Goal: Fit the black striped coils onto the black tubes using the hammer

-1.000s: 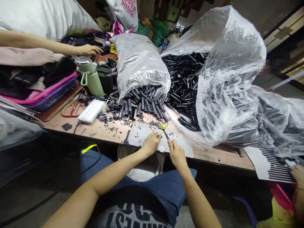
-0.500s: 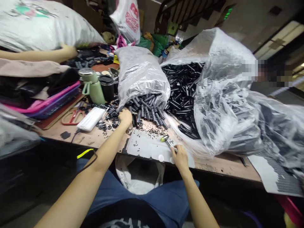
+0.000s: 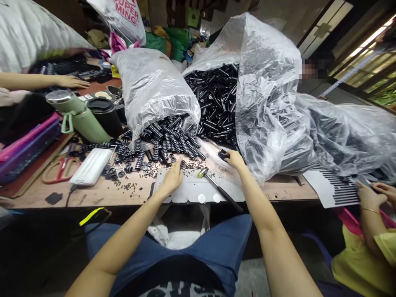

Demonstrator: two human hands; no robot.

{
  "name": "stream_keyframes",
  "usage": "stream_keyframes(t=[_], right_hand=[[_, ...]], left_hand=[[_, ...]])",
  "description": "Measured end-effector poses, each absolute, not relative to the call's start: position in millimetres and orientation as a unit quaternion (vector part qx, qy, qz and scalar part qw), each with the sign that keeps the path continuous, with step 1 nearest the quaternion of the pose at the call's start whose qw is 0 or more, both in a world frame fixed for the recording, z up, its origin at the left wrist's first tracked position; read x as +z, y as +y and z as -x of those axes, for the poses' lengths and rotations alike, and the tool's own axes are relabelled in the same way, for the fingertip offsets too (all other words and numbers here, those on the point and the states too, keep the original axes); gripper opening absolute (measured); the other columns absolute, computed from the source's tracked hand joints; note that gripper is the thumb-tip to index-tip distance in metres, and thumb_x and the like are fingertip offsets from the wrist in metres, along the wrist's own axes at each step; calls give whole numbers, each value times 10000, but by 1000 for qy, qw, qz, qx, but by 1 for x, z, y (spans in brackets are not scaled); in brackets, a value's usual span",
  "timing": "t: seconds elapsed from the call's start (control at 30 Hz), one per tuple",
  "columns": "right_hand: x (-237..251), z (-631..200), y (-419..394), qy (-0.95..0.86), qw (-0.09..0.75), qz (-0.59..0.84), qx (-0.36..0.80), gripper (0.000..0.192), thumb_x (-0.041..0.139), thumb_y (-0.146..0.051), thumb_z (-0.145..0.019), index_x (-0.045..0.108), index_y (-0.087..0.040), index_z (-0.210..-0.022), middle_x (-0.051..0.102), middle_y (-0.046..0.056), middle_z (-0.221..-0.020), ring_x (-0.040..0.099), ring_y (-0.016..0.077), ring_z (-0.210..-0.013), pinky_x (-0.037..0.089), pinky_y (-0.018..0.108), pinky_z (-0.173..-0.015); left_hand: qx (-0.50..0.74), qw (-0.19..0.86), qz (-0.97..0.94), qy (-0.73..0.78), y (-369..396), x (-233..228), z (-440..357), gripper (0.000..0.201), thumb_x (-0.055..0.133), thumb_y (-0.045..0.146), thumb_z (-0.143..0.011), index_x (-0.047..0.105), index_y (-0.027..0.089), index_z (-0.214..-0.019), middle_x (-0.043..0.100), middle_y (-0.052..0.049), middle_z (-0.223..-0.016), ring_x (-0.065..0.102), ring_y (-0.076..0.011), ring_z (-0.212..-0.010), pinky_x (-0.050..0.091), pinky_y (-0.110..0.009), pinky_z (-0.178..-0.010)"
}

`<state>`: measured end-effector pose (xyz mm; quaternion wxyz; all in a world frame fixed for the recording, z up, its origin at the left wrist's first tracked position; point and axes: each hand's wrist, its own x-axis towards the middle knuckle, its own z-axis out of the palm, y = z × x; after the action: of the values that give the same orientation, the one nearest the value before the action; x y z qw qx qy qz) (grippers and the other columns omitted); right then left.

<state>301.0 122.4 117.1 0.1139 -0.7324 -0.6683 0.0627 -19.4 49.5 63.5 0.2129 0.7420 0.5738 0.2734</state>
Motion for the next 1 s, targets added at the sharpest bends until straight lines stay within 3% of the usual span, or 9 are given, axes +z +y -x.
stream_keyframes(t=[0.07,0.2,0.37,0.47,0.6,0.7,0.83,0.9,1.0], right_hand=[[122,-296,126,-659,186,723,90,90,661,-260,-728,649,-171,-732,666,70,-828,585,201,-847,432,306,-807],[128,-266,110,-620,327,696,152,376,466,-489,-861,633,-161,-938,667,82,-917,610,172,-784,472,296,-710],[122,-201,61,-568,405,583,416,491,539,-630,-785,632,-167,-919,654,52,-797,609,156,-684,491,286,-628],[121,-178,28,-587,423,539,431,605,671,-627,-684,600,-189,-1095,643,93,-1033,615,222,-923,515,356,-763],[117,-175,-6,-766,313,494,265,1064,830,-543,-517,360,-198,-1407,412,155,-1422,358,318,-1335,327,485,-1091],[105,-178,-20,-806,239,499,210,1059,798,-526,-584,292,-157,-1438,387,188,-1435,352,321,-1343,284,498,-1122],[84,-178,-28,-783,213,553,186,1108,800,-564,-568,263,-130,-1435,420,209,-1398,388,352,-1311,307,526,-1103],[78,-178,-29,-773,221,565,185,1105,803,-578,-557,274,-147,-1426,431,202,-1383,393,359,-1304,311,538,-1096],[75,-178,-31,-765,251,565,181,1093,800,-586,-561,277,-161,-1422,420,201,-1379,394,355,-1301,319,533,-1093]], left_hand=[[264,201,-751,571,48,59,12,539,401,153,-883,361,108,-1419,550,-205,-1235,577,-288,-1081,467,-450,-919],[371,191,-725,549,51,74,8,430,510,261,-876,523,140,-1289,563,-178,-1232,509,-297,-1170,413,-467,-983],[443,480,-612,447,43,105,-6,295,620,410,-805,683,145,-919,676,-84,-885,620,-186,-794,497,-304,-721],[427,600,-524,429,25,104,-13,292,712,412,-690,634,134,-651,620,-22,-635,558,-132,-600,445,-252,-593],[392,628,-492,458,-8,88,-9,287,705,398,-679,600,136,-622,575,-2,-582,513,-114,-540,415,-240,-540],[375,536,-572,495,-20,79,2,254,599,384,-786,647,135,-799,627,-55,-727,579,-169,-656,475,-298,-631],[383,187,-631,648,-2,69,18,344,520,344,-858,588,119,-1111,600,-178,-1092,550,-294,-1043,428,-436,-919],[320,107,-645,686,12,64,22,348,537,338,-847,582,101,-1098,594,-204,-1096,512,-336,-1100,401,-468,-949],[258,93,-659,700,23,59,25,254,515,267,-845,608,90,-1002,619,-199,-1000,525,-344,-1069,404,-473,-938]])
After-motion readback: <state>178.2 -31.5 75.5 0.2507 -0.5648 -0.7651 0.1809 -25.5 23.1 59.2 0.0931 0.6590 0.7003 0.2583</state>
